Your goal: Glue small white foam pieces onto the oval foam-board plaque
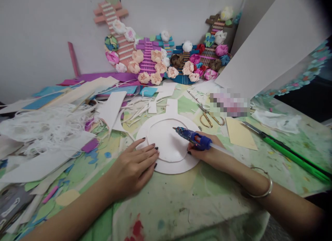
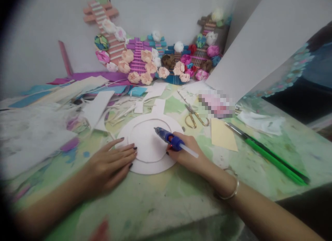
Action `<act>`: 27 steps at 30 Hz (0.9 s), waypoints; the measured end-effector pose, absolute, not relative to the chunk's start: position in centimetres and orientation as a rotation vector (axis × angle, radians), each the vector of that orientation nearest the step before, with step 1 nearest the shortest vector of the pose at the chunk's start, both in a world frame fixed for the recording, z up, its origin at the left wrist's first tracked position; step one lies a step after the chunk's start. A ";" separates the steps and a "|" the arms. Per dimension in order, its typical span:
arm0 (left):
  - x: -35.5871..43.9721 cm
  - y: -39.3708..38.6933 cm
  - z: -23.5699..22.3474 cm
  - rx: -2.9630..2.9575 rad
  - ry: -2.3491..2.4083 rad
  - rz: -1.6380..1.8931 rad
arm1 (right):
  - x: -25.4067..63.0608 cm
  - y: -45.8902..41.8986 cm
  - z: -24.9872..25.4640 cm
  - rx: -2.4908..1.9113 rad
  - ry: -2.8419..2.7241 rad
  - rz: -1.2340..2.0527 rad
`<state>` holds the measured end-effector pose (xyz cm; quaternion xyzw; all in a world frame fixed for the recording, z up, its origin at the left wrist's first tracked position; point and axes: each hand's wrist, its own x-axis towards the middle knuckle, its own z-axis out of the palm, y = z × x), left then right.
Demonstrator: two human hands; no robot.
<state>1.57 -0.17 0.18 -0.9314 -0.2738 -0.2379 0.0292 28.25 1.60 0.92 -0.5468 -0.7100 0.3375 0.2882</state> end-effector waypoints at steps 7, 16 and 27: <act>1.9 -0.5 0.5 -2.864 -0.878 -0.672 | 28.3 1.6 0.6 -1.449 -1.890 0.906; 3.9 -1.8 0.5 -2.754 -0.780 -0.732 | 28.4 1.7 0.3 -1.424 -1.928 0.856; 6.2 -2.4 0.9 -2.735 -0.804 -0.700 | 28.5 1.7 0.2 -1.390 -1.978 0.747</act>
